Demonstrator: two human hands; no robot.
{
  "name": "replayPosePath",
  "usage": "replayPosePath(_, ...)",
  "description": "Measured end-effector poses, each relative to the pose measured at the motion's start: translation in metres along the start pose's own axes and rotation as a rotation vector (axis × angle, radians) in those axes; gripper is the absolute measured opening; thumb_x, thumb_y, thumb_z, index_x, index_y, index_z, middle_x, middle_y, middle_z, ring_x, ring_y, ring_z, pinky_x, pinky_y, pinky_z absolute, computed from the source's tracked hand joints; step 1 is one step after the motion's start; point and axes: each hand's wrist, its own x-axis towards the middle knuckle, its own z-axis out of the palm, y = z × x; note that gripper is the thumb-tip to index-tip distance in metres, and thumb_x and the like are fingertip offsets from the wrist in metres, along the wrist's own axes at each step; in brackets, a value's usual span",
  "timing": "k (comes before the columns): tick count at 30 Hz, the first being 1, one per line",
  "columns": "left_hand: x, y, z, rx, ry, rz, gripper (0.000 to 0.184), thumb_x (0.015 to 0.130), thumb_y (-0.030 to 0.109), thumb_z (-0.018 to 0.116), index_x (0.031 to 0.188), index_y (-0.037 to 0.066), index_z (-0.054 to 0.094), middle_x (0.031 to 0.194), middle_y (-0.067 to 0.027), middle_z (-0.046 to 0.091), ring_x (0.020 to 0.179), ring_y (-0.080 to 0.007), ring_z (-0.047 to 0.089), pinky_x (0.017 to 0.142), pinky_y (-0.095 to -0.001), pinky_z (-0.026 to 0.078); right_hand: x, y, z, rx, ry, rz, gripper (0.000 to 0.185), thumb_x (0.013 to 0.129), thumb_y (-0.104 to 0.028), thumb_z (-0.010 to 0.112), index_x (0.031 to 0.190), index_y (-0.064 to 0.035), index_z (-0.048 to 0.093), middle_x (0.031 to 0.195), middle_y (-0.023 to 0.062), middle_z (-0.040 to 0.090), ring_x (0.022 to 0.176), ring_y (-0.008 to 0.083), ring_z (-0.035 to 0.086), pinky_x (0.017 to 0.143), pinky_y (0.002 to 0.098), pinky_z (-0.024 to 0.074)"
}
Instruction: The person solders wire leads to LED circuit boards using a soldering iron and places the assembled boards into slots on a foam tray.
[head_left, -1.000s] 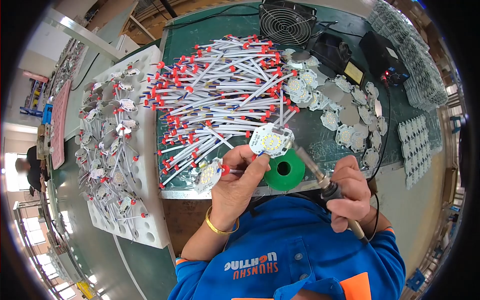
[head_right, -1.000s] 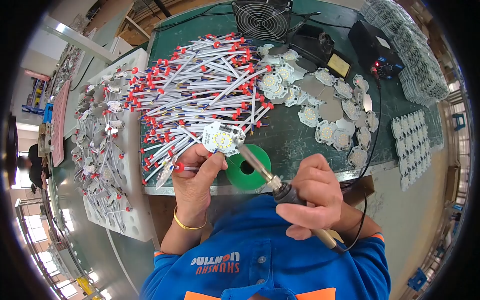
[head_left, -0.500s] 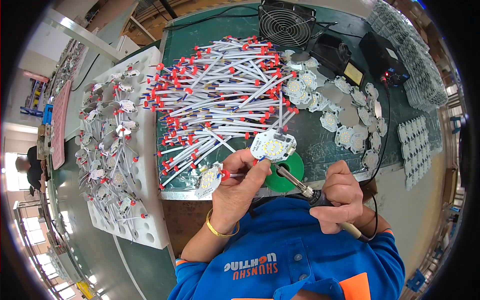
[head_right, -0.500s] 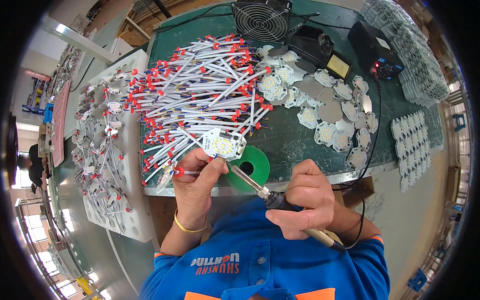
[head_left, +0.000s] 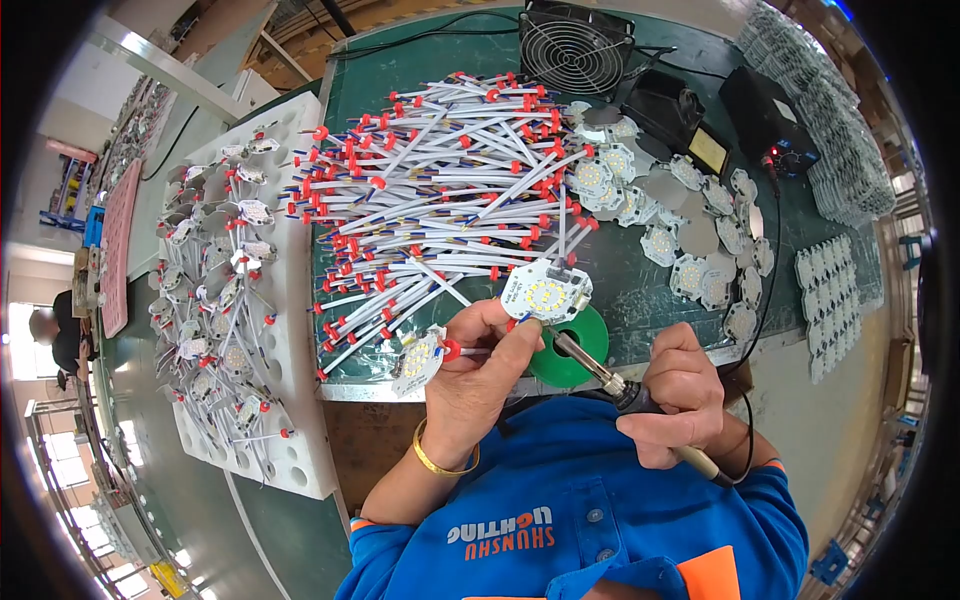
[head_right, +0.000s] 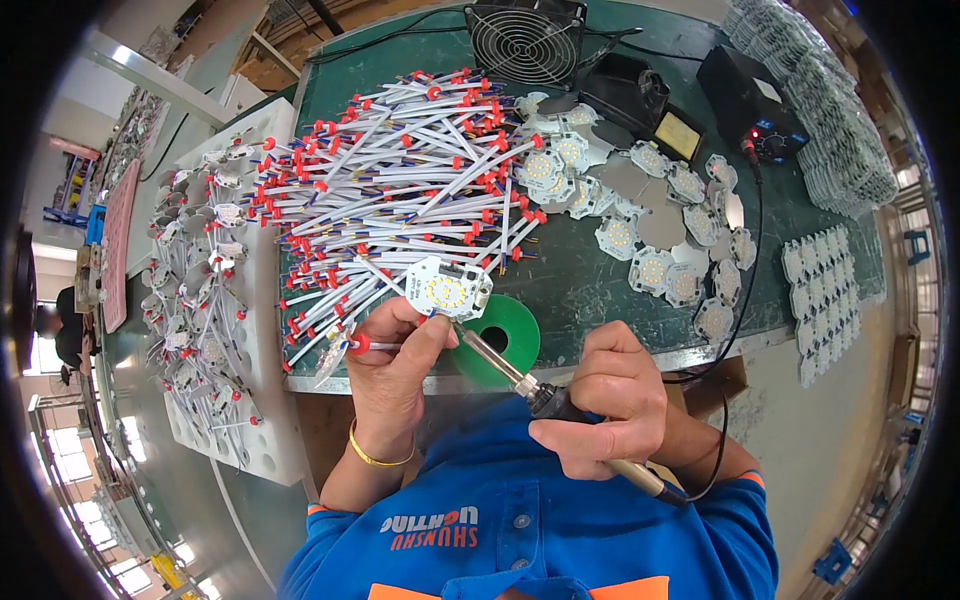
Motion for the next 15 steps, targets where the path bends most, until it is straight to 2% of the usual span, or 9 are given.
replayPosePath(15,-0.0010,0.0044,0.0028,-0.019,-0.011,-0.006,0.007,0.085,0.010,0.060,0.086,0.004,0.057,0.076,-0.0002,0.059,0.071,-0.0046,0.053,0.064,-0.0196,0.043,0.0000,0.0005,-0.0003,0.006,0.011,-0.006,0.043,0.049,-0.006,0.065,0.091,-0.0172,0.067,0.061,-0.0026,0.035,0.051,0.0138,0.040,0.057,0.0302,0.0344)
